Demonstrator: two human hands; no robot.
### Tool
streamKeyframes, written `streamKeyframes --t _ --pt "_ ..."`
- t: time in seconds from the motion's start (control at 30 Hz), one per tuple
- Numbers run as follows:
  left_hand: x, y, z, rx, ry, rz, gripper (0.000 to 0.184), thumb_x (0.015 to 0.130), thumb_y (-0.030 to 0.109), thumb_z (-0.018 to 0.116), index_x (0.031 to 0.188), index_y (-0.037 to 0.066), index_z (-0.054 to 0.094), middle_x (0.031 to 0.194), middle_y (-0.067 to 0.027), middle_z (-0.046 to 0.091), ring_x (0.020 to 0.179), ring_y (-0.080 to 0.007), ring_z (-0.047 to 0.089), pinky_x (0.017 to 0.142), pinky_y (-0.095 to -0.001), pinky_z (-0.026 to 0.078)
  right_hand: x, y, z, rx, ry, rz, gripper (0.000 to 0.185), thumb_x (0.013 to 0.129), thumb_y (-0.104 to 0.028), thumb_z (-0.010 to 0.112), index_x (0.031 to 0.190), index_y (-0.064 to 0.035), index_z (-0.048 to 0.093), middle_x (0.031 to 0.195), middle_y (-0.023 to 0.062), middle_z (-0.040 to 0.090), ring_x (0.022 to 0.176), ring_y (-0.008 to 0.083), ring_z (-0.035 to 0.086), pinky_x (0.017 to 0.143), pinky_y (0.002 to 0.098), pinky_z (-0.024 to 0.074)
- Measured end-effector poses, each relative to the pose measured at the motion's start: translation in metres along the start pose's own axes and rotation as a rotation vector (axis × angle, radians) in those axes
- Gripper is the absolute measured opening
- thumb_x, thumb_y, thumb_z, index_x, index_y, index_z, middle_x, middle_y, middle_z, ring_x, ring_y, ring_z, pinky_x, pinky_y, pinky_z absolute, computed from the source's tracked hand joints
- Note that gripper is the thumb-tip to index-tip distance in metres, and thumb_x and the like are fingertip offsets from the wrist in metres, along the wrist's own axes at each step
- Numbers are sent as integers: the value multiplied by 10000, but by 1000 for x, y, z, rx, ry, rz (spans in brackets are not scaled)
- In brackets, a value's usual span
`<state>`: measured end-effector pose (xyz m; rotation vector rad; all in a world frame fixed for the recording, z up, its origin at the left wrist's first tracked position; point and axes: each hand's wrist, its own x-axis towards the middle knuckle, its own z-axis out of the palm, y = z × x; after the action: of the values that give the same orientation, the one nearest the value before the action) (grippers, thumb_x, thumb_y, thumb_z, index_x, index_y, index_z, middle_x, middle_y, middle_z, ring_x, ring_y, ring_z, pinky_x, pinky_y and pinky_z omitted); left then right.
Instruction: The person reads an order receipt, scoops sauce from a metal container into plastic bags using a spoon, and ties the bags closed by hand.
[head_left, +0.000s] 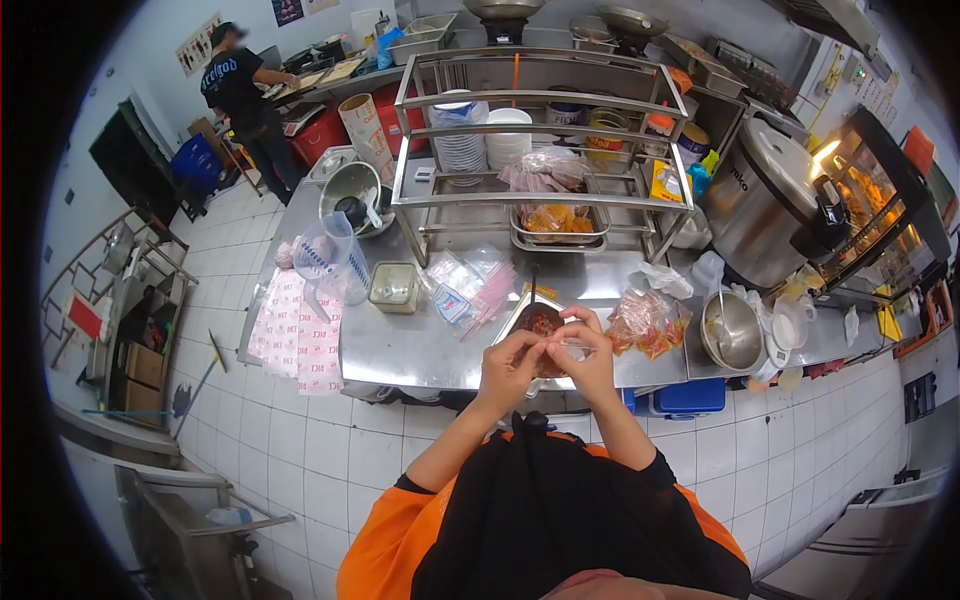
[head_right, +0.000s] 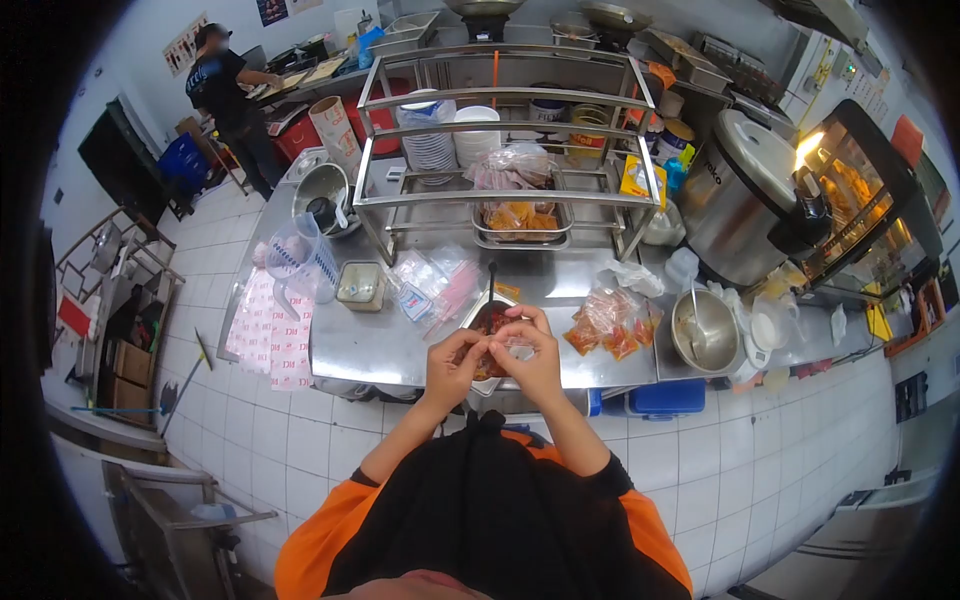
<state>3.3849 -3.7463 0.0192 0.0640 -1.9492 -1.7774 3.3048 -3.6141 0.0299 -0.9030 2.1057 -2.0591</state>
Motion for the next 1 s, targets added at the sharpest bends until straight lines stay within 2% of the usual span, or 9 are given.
streamKeyframes --t 0.27,0.47,0.57,0.67,0.73,0.8,0.9,0.97,1.0 --pt "0 -14 14 126 27 9 90 926 19 559 913 -50 616 836 -62 659 777 -86 622 673 -213 490 3 24 -10 -12 -14 42 92 705 -53 720 779 -34 668 1141 82 530 944 169 538 875 303 415" --pt "6 -23 22 -85 69 -56 109 933 42 545 936 -25 631 849 -95 671 793 -146 670 723 -269 553 0 44 -34 -87 155 -1 110 680 -31 727 764 -38 656 1120 66 523 927 163 476 878 300 396" --pt "10 -23 25 -129 -49 -114 124 930 50 554 980 -25 638 930 -96 682 849 -165 670 750 -272 538 -1 50 -52 -87 179 2 109 683 -30 729 761 -41 653 1110 68 524 930 162 480 882 292 396" --pt "33 -23 24 225 -94 167 181 928 87 567 1059 -22 629 1065 -103 665 999 -188 633 853 -277 493 -3 56 -68 1 247 95 100 704 -71 745 753 -39 664 1113 72 533 950 173 500 895 294 403" --pt "59 -28 11 314 80 185 234 934 128 561 1120 -4 616 1161 -111 628 1132 -196 565 941 -309 431 -6 91 -89 -32 377 225 173 719 -120 760 854 -47 681 1115 82 536 1013 198 497 918 306 406" --pt "95 -58 -11 -155 238 -62 272 948 191 537 1168 46 606 1228 -127 587 1163 -233 534 1010 -356 372 -18 124 -114 -183 454 319 299 739 -160 763 1004 -67 660 1148 101 516 1081 229 479 943 325 404" --pt "130 -147 -53 264 171 -233 286 911 178 581 1173 68 611 1212 -127 592 1179 -275 524 1023 -365 369 -38 145 -138 -474 525 343 521 773 -188 741 1257 -129 557 1213 134 445 1114 255 433 965 348 384" --pt "144 -223 -75 708 127 17 318 869 166 614 1179 91 614 1137 -128 615 1132 -295 542 985 -390 398 -52 136 -140 -511 634 321 623 794 -184 714 1366 -188 468 1218 144 393 1034 233 411 951 340 363" --pt "148 -241 -82 926 98 147 338 848 160 630 1181 102 616 1100 -128 627 1109 -304 552 965 -403 412 -54 118 -143 -478 542 415 687 813 -169 700 1418 -178 374 1311 179 299 1205 321 395 1009 393 360"
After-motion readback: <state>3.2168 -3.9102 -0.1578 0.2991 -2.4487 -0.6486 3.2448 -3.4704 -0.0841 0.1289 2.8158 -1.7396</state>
